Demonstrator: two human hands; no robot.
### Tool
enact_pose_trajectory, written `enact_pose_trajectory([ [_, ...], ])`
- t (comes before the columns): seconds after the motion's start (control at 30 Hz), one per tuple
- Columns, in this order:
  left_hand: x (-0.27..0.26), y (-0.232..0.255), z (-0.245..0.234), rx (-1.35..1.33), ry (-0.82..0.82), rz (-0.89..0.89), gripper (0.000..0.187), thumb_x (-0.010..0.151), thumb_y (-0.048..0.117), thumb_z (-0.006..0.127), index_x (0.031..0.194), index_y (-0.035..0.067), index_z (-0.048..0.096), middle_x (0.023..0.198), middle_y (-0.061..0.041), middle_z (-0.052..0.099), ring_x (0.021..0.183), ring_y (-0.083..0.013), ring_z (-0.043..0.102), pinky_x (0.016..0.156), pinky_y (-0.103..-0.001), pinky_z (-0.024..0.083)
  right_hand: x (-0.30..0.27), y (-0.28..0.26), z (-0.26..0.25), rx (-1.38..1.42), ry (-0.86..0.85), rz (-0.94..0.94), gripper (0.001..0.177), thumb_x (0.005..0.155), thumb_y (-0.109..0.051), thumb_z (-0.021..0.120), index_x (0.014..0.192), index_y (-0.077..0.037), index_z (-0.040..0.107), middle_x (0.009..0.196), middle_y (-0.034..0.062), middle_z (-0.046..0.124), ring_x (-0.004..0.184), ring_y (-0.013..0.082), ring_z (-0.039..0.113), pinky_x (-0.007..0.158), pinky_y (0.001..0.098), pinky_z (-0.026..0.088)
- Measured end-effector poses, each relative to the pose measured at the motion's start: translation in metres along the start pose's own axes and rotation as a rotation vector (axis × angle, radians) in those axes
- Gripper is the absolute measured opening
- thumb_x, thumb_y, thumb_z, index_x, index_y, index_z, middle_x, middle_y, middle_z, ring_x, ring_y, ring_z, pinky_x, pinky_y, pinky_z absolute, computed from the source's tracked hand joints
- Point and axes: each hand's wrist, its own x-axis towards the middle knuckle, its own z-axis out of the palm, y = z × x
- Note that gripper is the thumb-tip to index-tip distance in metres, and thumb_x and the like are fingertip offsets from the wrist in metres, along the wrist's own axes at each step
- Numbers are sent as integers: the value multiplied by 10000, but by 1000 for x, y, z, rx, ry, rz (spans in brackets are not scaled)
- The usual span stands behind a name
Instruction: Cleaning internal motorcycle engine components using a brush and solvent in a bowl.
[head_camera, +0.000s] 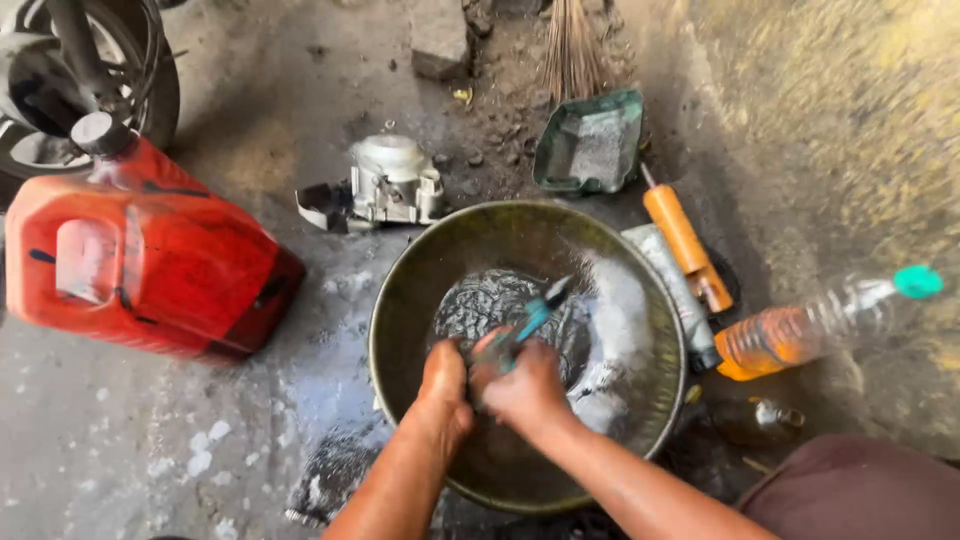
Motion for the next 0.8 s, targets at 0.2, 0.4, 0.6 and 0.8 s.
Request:
enact_pose_trajectory([
  [0.2,-9,-5,9,-32,60,59,429,964,343,349,1142,69,627,1052,-174,691,974,-365,653,786,-570,564,7,-15,-4,-100,158,112,207,919,-280,681,911,-81,741,717,114,729,507,185,647,461,344,521],
  [0.4,35,-21,-9,-103,110,201,414,1013,337,401,1173,32,631,1053,-164,683,944,-324,634,792,-488,565,21,18,20,56,296,153,60,894,-106,629,935,-68,653,684,101,601,516,186,542,442,381,420],
  [0.6,-16,-1,1,-70,-30,125,492,969,303,300,1139,16,662,1037,-189,732,918,-326,690,763,-490,563,4,-9,-10,16,156,15,102,789,-39,663,875,-89,683,674,117,687,516,222,630,462,367,512],
  [0.8,-5,11,-8,-73,28,135,454,969,310,320,1115,18,635,1050,-210,715,923,-353,686,759,-518,551,24,1,10,-56,345,-161,125,784,-114,734,899,-108,685,759,67,729,599,163,710,518,343,583],
])
